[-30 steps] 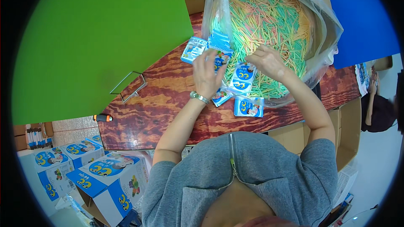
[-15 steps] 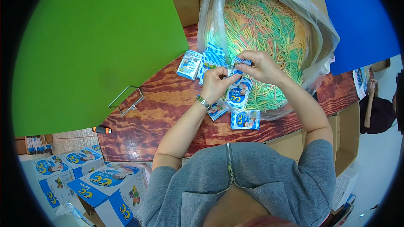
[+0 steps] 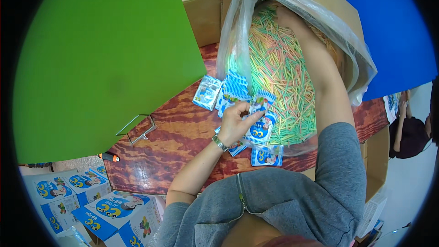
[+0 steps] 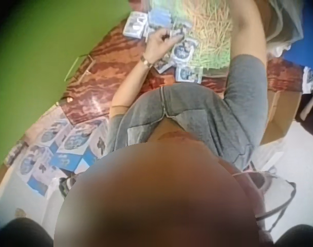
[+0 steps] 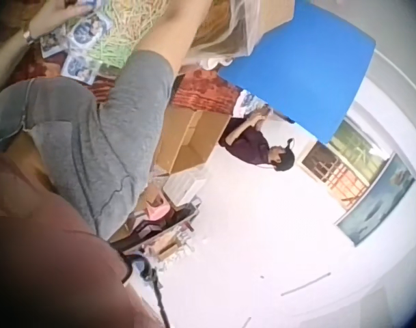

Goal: The person is sorting and counting small blue packets from a large container filled with colorful plastic strands.

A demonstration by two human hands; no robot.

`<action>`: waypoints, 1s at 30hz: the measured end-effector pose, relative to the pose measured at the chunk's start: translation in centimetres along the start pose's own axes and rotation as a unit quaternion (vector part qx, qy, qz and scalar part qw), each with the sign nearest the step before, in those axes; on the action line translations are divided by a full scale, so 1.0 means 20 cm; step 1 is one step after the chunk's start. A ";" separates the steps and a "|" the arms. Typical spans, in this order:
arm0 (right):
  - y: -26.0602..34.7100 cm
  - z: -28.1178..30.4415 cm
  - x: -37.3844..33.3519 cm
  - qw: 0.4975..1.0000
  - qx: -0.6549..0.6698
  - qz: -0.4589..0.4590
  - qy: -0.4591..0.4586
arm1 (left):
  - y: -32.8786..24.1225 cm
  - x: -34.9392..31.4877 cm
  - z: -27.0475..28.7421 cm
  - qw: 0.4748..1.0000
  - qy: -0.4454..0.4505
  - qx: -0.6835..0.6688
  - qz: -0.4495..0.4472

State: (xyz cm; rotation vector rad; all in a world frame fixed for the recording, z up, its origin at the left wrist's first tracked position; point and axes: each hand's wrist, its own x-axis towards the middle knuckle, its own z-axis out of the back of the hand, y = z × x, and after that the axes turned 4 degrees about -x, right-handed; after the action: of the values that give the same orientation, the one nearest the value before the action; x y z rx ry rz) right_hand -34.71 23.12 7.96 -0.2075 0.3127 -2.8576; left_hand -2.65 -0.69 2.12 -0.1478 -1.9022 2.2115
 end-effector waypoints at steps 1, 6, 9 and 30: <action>0.03 0.00 0.02 0.999 -0.041 0.009 0.034 | 0.01 0.00 0.01 1.000 -0.004 0.001 0.001; 0.10 0.05 0.11 0.985 -0.090 0.001 0.148 | 0.01 -0.01 0.06 0.998 -0.011 -0.047 0.035; 0.06 -0.10 0.15 0.984 -0.100 -0.036 0.142 | 0.01 0.02 0.03 0.997 -0.017 -0.067 0.016; 0.23 0.74 -0.96 0.840 0.385 0.199 0.327 | -0.04 0.06 0.07 0.945 -0.187 0.173 -0.203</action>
State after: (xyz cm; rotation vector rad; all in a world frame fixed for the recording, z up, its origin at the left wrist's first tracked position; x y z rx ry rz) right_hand -12.83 21.09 19.16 0.8856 -0.6154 -2.2994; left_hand -4.06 -1.66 3.30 0.7028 -1.4774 2.3347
